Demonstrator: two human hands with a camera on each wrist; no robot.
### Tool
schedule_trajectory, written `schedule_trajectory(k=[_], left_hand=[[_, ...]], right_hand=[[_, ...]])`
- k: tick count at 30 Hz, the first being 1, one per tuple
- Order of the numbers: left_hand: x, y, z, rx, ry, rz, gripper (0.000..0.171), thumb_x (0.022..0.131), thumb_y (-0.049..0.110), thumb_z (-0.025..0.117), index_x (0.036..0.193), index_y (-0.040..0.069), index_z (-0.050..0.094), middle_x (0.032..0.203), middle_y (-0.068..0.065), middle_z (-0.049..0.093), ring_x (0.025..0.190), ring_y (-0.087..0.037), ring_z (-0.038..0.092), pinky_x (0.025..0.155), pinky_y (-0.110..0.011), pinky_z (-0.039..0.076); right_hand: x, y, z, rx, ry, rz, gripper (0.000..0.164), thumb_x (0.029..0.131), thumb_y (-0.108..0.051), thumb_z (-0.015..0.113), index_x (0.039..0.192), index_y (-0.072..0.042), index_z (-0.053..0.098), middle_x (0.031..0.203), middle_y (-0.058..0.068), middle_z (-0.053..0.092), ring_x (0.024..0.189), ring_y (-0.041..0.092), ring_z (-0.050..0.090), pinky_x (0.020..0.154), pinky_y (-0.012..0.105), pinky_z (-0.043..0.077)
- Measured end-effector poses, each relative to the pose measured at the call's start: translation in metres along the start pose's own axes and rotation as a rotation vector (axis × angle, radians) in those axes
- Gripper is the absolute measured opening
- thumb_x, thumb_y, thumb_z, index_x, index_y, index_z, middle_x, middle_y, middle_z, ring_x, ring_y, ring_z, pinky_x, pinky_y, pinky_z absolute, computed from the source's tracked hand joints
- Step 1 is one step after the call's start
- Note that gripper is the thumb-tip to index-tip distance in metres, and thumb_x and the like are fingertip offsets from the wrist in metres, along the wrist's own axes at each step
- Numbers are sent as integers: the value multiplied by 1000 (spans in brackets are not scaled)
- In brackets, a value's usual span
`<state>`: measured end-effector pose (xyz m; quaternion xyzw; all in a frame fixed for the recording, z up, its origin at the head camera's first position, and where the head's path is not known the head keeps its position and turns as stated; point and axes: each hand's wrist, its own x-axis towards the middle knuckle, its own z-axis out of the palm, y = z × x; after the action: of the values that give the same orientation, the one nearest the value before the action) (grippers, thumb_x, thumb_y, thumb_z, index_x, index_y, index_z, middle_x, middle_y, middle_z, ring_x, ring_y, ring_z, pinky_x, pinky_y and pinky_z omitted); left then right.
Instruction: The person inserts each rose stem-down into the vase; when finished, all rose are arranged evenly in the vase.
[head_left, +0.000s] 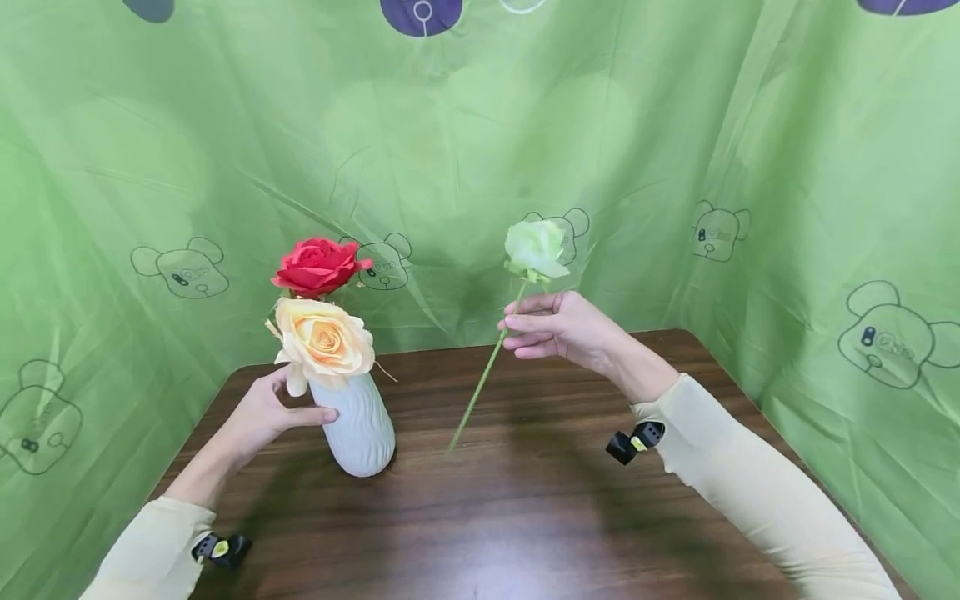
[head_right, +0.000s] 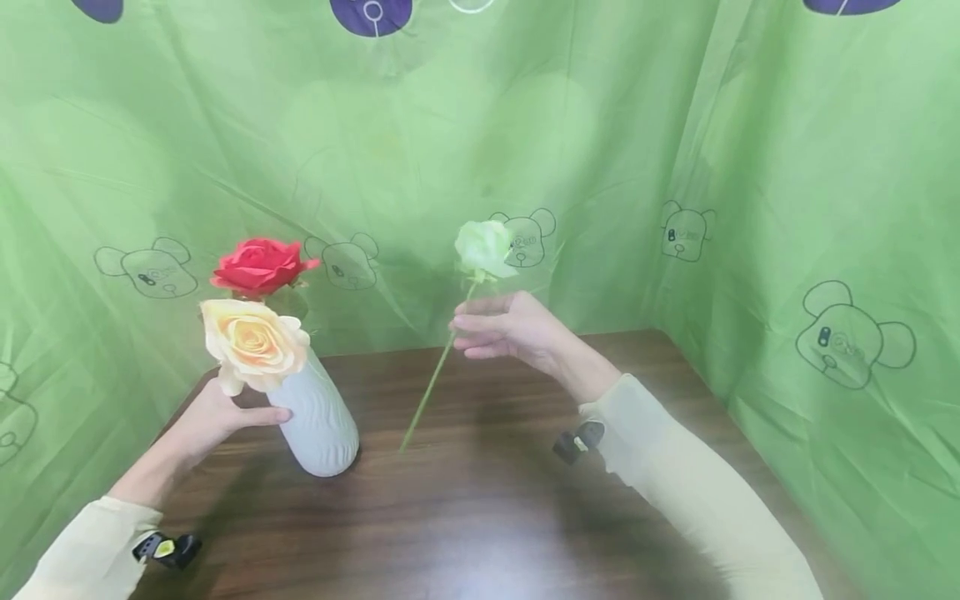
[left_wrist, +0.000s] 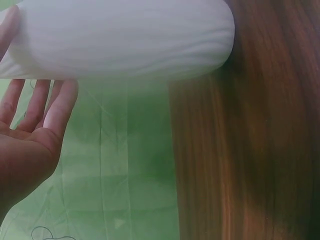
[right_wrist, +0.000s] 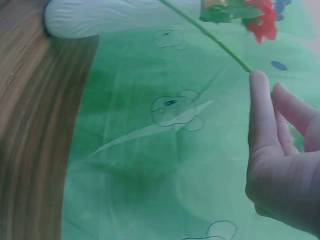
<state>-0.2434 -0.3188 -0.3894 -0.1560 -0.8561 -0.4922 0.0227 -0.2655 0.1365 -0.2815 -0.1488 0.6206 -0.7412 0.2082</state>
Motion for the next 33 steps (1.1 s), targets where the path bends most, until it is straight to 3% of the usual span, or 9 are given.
schedule_trajectory(k=[8, 14, 19, 33], left_hand=[[-2, 3, -2, 2, 5, -18, 64, 79, 21, 90, 136, 16, 61, 128, 1, 63, 121, -10, 48, 93, -19, 43], [-2, 2, -2, -12, 1, 9, 66, 80, 18, 89, 139, 16, 59, 132, 3, 61, 124, -9, 47, 95, -17, 42], [-1, 0, 1, -58, -9, 16, 59, 80, 15, 88, 133, 12, 61, 121, -1, 66, 112, -11, 59, 88, -24, 51], [0, 0, 0, -40, -7, 16, 56, 80, 16, 88, 129, 11, 62, 118, -2, 68, 108, -12, 61, 85, -25, 52]], right_hand=[[-1, -15, 16, 114, -24, -178, 13, 95, 1, 68, 107, -3, 71, 112, 16, 73, 98, 26, 73, 84, 39, 58], [2, -23, 27, 173, -60, -202, 13, 95, 4, 67, 103, -5, 73, 112, 17, 73, 97, 27, 73, 79, 36, 60], [3, -28, 32, 154, -50, -224, 16, 97, 4, 64, 102, -7, 74, 115, 18, 72, 97, 27, 73, 78, 37, 60], [-2, -45, 57, 147, -115, -279, 17, 98, 3, 63, 106, -7, 74, 116, 16, 72, 101, 26, 72, 80, 35, 60]])
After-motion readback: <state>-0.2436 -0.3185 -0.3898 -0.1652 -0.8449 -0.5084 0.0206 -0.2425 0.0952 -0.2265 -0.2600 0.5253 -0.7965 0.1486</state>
